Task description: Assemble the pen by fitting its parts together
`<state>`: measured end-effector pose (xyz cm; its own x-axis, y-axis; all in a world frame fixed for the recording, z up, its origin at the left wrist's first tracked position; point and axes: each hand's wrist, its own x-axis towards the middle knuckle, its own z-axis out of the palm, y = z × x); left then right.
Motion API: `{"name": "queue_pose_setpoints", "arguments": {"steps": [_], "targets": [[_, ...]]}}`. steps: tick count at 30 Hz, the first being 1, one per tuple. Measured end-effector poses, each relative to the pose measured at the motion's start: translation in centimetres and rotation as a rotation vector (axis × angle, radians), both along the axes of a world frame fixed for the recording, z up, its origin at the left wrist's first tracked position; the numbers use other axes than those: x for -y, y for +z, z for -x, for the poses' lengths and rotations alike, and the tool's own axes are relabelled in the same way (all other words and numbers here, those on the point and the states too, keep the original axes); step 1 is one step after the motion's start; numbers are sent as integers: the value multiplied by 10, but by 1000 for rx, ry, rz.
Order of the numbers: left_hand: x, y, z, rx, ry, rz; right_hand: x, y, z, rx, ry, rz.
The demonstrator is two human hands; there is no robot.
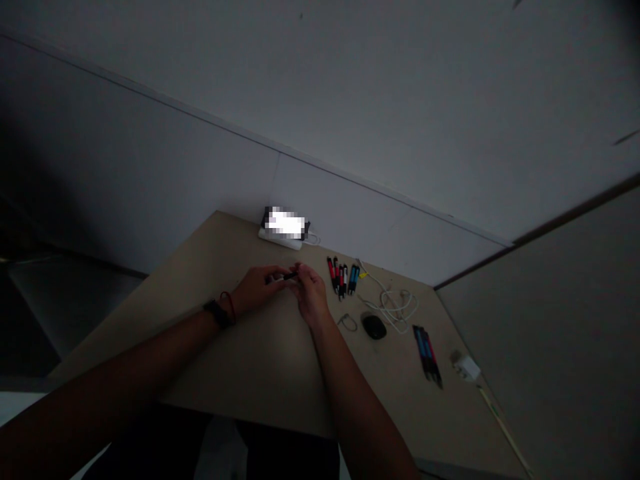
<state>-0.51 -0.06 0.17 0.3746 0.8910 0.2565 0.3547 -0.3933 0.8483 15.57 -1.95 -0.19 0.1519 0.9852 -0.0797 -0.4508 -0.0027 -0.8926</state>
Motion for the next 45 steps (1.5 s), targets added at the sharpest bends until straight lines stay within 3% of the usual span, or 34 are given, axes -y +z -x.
{"name": "queue_pose_setpoints", "arguments": {"steps": [5,20,29,41,45], "targets": [[-1,-1,0,14,19,-3,2,3,0,-32,94,-17],[1,5,0,-61,-49,15,-6,-1,-10,-136,-120,13],[0,3,-1,-37,-66,28,-7,-2,-10,-162,-119,6],[-2,-2,3,47,209,-118,-7,-8,-12,-149,-178,39],[-1,0,4,56,204,-182,-8,-9,-12,-154,-173,48]]}}
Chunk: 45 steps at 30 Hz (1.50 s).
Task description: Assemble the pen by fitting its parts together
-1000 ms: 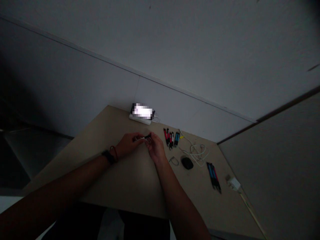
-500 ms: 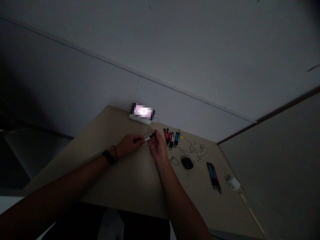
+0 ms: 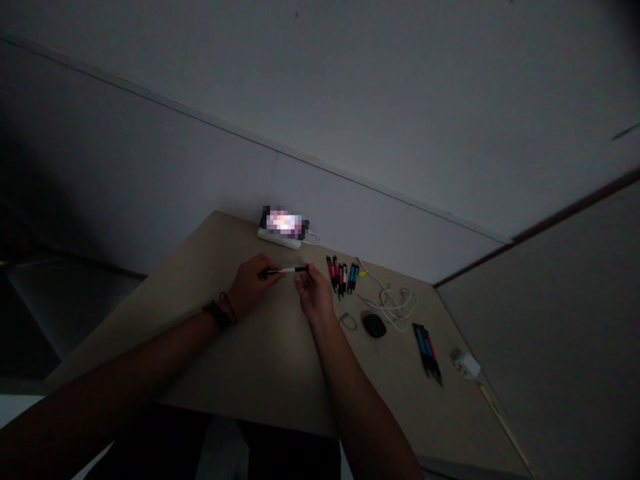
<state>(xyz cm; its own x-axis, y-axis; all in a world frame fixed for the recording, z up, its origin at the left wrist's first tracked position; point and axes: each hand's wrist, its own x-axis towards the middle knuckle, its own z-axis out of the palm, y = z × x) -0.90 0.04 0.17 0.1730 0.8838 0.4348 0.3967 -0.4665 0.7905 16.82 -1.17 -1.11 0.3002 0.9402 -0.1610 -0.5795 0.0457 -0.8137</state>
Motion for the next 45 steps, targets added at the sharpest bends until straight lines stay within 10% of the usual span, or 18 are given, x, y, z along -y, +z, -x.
{"name": "queue_pose_setpoints", "arguments": {"steps": [45], "targets": [[-3,-1,-4,122,-57,222,2,8,5,-30,25,1]]}}
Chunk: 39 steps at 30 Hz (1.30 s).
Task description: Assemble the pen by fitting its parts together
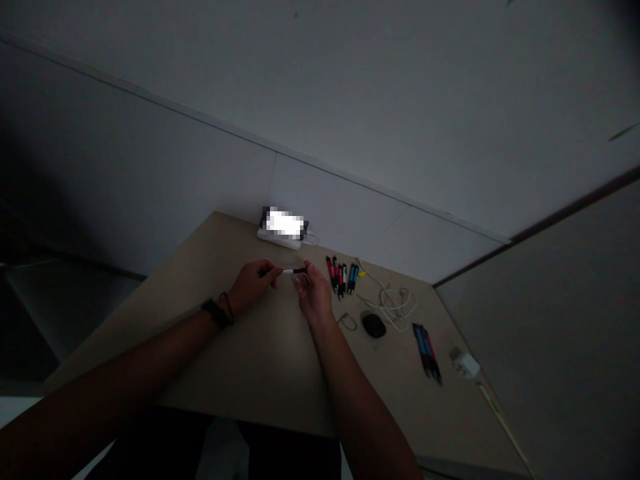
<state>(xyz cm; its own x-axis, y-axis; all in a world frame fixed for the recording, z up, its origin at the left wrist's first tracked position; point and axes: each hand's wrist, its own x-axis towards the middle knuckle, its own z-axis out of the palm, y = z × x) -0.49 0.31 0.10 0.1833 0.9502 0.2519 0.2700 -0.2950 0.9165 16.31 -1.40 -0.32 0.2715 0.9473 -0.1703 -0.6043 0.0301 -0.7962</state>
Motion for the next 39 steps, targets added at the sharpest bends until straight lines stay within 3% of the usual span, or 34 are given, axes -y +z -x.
{"name": "queue_pose_setpoints", "arguments": {"steps": [8,30,39], "targets": [[-1,2,0,55,-77,64,1,-1,-1,-58,2,-11],[1,4,0,-13,-18,-33,1,-2,1,-4,0,38],[2,3,-1,69,-97,-4,0,-2,1,-6,-26,35]]}}
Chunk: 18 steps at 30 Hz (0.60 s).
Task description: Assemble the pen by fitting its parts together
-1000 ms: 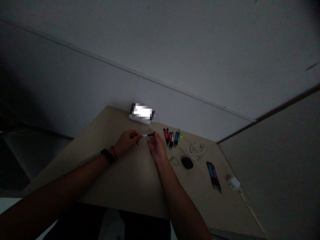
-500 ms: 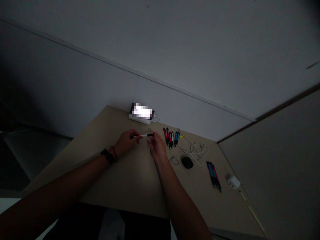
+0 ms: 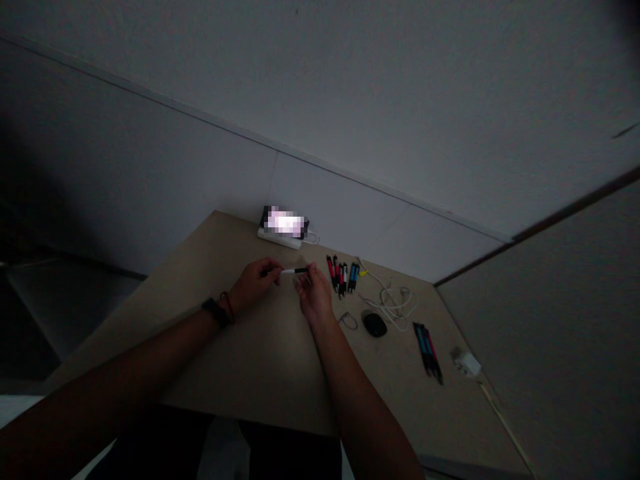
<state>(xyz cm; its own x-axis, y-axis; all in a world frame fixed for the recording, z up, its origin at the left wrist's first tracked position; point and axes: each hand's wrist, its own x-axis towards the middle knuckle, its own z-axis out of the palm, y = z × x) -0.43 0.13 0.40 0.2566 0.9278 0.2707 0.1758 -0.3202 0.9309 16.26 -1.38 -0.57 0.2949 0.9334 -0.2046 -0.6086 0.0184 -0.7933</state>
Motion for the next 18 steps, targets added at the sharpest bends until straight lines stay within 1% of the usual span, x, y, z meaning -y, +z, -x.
{"name": "queue_pose_setpoints", "arguments": {"steps": [3,18], "targets": [[0,1,1,-5,-10,4,1,1,1,-10,-11,-3],[-1,0,0,-23,33,8,0,1,1,26,14,17]]}}
